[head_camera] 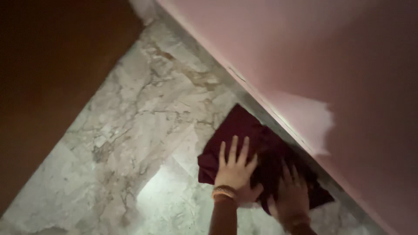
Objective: The person wipes a marble floor with a maroon cloth. They then dip the cloth into a white bucket of water, wring it out, and resume wiping the floor surface.
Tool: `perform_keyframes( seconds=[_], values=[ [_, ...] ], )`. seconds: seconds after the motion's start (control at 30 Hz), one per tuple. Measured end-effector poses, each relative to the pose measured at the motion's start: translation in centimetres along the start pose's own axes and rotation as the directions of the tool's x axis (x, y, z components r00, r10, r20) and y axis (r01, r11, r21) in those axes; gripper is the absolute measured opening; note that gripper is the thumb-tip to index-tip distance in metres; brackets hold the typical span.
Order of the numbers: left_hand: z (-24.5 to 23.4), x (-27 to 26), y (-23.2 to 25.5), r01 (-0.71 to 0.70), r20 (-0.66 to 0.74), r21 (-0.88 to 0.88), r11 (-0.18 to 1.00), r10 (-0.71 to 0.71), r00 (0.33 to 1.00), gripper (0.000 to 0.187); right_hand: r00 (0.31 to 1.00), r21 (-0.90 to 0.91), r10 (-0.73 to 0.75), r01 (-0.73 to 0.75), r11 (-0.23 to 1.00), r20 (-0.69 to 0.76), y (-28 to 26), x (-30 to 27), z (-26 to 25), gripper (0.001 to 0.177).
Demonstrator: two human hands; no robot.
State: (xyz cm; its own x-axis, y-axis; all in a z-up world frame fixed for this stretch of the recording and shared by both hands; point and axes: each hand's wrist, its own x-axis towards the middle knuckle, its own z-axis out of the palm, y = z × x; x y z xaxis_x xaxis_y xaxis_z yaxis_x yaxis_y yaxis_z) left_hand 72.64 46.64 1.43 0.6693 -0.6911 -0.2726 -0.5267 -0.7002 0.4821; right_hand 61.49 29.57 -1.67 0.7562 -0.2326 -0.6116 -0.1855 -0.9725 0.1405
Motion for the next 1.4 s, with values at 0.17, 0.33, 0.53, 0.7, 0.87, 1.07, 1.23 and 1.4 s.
perform_keyframes(
  seconds=[0.17,0.33,0.53,0.7,0.87,1.07,1.23,1.4],
  values=[
    [2.2,0.7,-1.1,-0.027,-0.077,0.054,0.998,0.032,0.997,0.087,0.962,0.074,-0.145,0.166,0.983,-0.233,1.2,0.9,1.3,0.078],
    [0.5,1.8,-1.3,0.000,-0.012,0.034,0.999,0.001,1.000,0.091,0.938,0.052,-0.200,0.223,0.973,-0.282,1.7,2.8,1.4,0.092],
    [-2.1,4.0,-2.7,-0.097,0.088,0.076,0.992,0.090,0.992,0.087,0.980,0.025,0.096,-0.102,0.994,0.177,-0.2,3.2,-0.3,0.106],
    [-2.4,4.6,-4.2,-0.181,0.072,0.188,0.965,0.170,0.983,0.083,0.922,-0.066,0.004,-0.032,0.997,-0.386,-3.9,1.9,-0.6,0.076],
    [-4.2,2.5,-8.3,-0.046,-0.050,0.150,0.988,0.054,0.997,0.094,0.877,0.043,0.000,0.023,0.999,-0.481,-9.0,2.0,-3.3,0.064],
    [-4.0,-1.1,-10.8,0.200,-0.319,0.007,0.980,-0.187,0.929,0.087,0.774,-0.020,-0.304,0.353,0.936,-0.556,-10.6,4.7,-7.7,0.064],
    [-4.3,-0.2,-11.0,0.314,-0.381,-0.066,0.947,-0.315,0.869,0.080,0.760,-0.131,-0.504,0.498,0.857,-0.410,-9.2,9.8,-10.4,0.064],
    [-6.6,1.7,-11.6,0.416,-0.394,-0.078,0.906,-0.411,0.822,0.081,0.817,-0.145,-0.536,0.516,0.844,-0.215,-8.6,14.3,-12.3,0.067]
  ],
)
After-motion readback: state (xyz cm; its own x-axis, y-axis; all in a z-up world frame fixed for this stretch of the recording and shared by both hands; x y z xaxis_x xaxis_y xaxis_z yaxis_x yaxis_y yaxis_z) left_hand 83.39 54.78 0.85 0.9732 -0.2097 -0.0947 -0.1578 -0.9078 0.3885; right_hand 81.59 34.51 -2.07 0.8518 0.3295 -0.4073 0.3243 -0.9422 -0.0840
